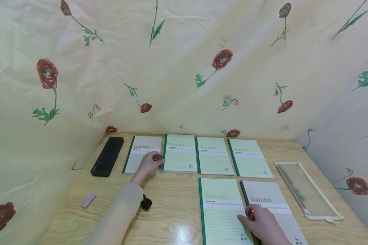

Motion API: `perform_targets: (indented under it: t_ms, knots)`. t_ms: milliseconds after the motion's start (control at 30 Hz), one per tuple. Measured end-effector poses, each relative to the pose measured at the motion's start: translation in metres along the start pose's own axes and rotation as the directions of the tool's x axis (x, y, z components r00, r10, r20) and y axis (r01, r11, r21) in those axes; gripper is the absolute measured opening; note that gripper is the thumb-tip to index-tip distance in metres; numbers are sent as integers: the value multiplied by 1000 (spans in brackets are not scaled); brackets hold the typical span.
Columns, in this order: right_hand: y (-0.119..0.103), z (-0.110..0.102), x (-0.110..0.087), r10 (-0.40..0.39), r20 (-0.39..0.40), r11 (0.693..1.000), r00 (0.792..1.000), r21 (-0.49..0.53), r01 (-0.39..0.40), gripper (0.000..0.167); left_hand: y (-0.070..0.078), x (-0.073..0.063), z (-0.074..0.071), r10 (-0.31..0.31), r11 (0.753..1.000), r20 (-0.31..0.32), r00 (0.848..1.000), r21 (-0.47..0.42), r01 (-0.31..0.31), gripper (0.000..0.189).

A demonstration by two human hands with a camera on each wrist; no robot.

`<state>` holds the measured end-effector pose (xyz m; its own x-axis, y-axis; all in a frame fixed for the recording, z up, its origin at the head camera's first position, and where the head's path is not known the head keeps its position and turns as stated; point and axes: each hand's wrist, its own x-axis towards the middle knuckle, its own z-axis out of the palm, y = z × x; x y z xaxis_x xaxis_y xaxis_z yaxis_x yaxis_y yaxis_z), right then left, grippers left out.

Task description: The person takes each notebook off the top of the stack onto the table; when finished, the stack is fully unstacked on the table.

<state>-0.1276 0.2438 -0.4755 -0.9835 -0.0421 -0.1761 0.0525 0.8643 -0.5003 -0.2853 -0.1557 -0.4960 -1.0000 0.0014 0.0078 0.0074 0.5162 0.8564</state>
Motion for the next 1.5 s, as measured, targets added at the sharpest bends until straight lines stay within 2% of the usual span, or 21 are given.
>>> perform_targets:
  t_ms: [467, 667, 900, 1000, 1100, 1300, 1500]
  knots:
    - [-6, -9, 1, -24, -8, 1000, 1000, 3, 24, 20, 1, -1, -1, -11, 1000, 2, 1000, 0, 11, 21]
    - [-11, -12, 12, -101, -44, 995, 994, -7, 101, 31, 0, -1, -2, -4, 1000, 2, 1000, -7, 4, 21]
    - [-24, -21, 35, -209, -84, 977, 974, 14, 211, 39, 2, -3, -4, 35, 999, -8, 999, -6, -35, 20]
    - [-29, -26, 48, -258, -97, 964, 961, 35, 263, 39, 2, -3, -3, 22, 1000, -3, 1000, -3, -22, 20]
    - [-35, -30, 61, -276, -92, 957, 957, 70, 283, 39, 0, -1, -2, -1, 1000, 2, 1000, -8, 1, 21]
    - [-51, -34, 86, -264, -62, 948, 963, 165, 271, 40, 0, 1, -1, -2, 1000, -4, 1000, -1, 2, 20]
    - [-67, -30, 114, -221, -54, 948, 974, 224, 227, 39, 0, 0, 0, -8, 1000, -7, 1000, -5, 8, 21]
